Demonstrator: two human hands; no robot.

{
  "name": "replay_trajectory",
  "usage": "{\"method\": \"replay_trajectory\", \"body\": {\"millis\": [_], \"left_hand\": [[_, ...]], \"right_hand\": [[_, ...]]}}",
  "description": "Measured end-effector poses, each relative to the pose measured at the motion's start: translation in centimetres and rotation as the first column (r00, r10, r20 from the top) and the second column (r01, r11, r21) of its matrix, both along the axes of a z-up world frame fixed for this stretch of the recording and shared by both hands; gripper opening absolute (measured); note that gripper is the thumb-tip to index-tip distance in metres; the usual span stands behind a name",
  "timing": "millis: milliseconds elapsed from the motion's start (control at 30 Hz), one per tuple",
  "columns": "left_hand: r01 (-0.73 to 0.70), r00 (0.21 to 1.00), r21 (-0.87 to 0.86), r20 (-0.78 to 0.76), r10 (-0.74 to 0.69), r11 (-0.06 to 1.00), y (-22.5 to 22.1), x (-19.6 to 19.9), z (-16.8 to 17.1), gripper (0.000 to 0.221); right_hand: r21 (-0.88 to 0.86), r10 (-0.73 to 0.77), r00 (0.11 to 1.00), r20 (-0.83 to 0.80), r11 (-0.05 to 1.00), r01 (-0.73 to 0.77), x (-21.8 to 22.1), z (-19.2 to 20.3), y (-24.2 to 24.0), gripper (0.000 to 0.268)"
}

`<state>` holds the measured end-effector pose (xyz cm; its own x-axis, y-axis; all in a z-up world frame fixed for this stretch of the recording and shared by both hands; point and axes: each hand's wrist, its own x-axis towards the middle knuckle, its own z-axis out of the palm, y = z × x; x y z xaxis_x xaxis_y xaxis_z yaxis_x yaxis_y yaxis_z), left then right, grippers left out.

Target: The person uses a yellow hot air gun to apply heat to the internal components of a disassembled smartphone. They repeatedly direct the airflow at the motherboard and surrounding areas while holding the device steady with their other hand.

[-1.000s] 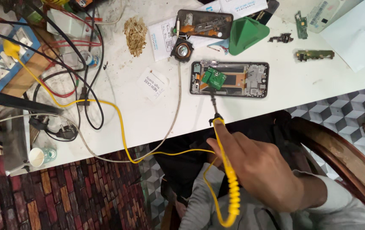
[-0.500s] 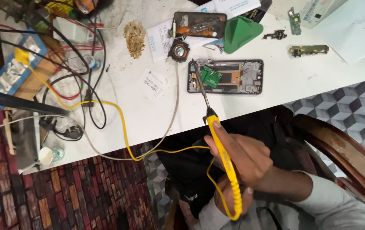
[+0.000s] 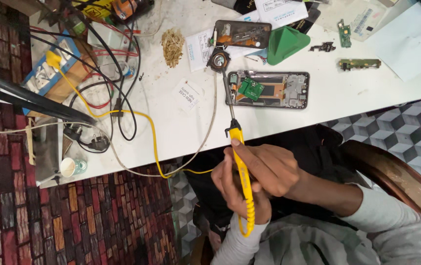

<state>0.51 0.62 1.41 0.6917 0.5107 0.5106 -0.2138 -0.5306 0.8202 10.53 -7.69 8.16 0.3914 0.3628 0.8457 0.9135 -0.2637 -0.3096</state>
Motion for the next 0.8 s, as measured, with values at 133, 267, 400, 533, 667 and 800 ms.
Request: {"method": "replay_trajectory", "body": {"millis": [133, 267, 400, 533, 667, 800], "left_hand": [[-0.067, 0.998, 0.139, 0.022, 0.065, 0.988, 0.5, 0.3, 2.0, 0.048], [-0.149, 0.988, 0.168, 0.07, 0.139, 0.974, 0.5, 0.2, 2.6, 0.028], [-0.126, 0.982, 0.123, 0.154, 0.106, 0.984, 1.4, 0.6, 2.4, 0.023], [-0.113, 0.968, 0.083, 0.236, 0.09, 0.99, 2.7, 0.9, 1.9, 0.022], [-0.014, 0.984, 0.132, 0.178, -0.01, 0.991, 4.0, 0.3, 1.6, 0.022], [0.022, 0.982, 0.173, 0.183, -0.054, 0.985, 5.1, 0.0, 1.5, 0.022]], "right_hand": [[0.045, 0.027, 0.999, -0.037, 0.999, -0.026, -0.4, -0.3, 0.5, 0.038], [0.078, 0.053, 0.994, -0.097, 0.996, -0.045, -1.0, -1.5, 0.9, 0.034], [0.157, -0.032, 0.965, -0.259, 0.985, 0.075, -2.5, -2.1, 1.6, 0.032], [0.39, 0.215, 0.611, -0.762, 0.905, 0.168, -4.6, -2.0, 1.7, 0.038], [0.63, 0.629, 0.058, -0.775, 0.764, 0.139, -3.4, -2.5, 1.2, 0.038], [0.642, 0.652, -0.183, -0.736, 0.758, 0.115, -2.5, -2.2, 2.0, 0.032]]}}
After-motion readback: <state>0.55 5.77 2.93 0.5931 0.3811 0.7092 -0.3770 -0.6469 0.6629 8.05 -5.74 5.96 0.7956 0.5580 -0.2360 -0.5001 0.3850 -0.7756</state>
